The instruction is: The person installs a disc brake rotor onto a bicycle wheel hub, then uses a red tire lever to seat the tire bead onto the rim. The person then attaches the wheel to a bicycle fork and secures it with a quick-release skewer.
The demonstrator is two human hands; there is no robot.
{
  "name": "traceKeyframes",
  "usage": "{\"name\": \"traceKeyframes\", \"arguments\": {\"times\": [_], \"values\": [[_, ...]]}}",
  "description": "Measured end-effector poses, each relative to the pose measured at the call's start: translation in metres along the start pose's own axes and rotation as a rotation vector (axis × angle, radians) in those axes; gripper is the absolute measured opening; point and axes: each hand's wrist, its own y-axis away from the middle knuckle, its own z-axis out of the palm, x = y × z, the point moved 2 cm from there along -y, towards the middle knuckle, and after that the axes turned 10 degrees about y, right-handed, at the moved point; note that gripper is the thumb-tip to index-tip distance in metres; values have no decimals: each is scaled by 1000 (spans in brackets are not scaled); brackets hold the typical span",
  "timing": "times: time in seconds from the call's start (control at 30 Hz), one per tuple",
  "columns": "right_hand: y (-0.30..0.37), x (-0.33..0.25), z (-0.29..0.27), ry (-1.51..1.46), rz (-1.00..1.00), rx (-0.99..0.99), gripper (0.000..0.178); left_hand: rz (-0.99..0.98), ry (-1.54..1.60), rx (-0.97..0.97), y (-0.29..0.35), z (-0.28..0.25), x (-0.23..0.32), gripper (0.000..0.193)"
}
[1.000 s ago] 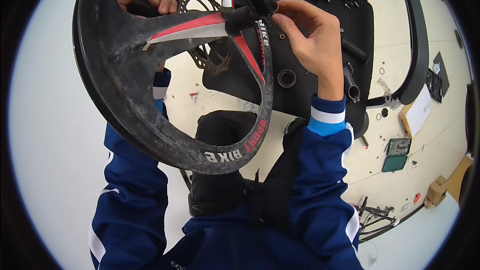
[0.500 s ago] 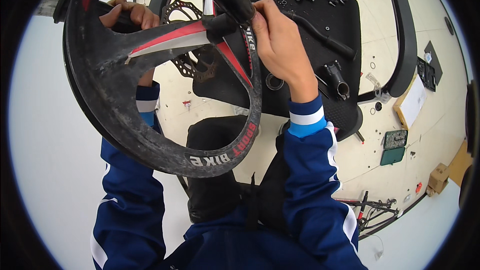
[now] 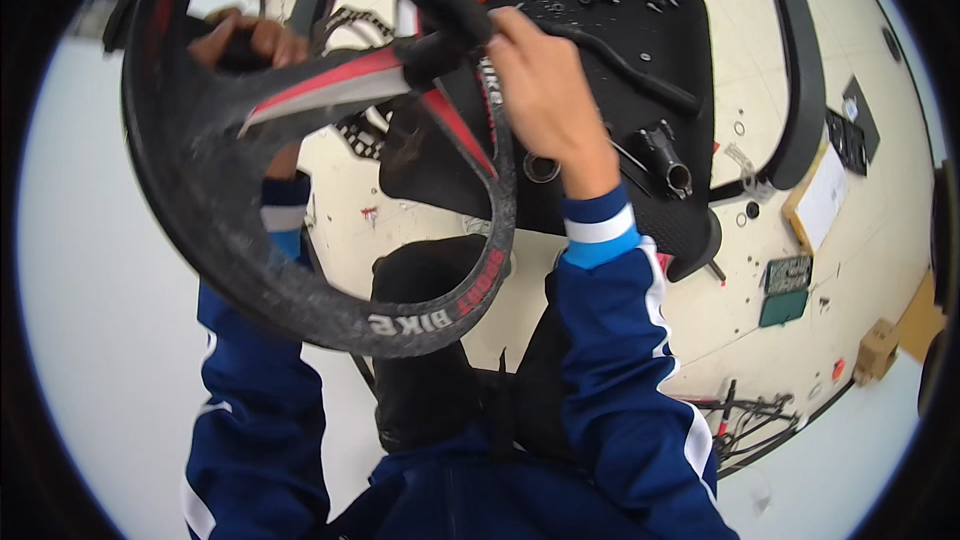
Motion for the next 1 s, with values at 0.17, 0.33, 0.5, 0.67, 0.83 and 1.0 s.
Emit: {"name": "traceKeyframes", "arguments": {"times": [0.17,0.33,0.5,0.67,0.83,1.0], "values": [[1,27,-11,-367,261,-158,26,154,-174,210,-2,14,-28,22],[-1,26,0,-577,274,-155,25,216,-165,297,-4,25,-38,20],[-2,8,10,-495,229,-87,20,170,-78,205,9,15,-18,19],[6,14,-1,-565,278,-212,24,103,35,77,10,9,-16,18],[9,20,8,-845,386,-112,37,33,59,-17,11,4,6,17],[34,8,7,-1347,518,-126,57,-59,114,-9,0,11,-4,9]]}}
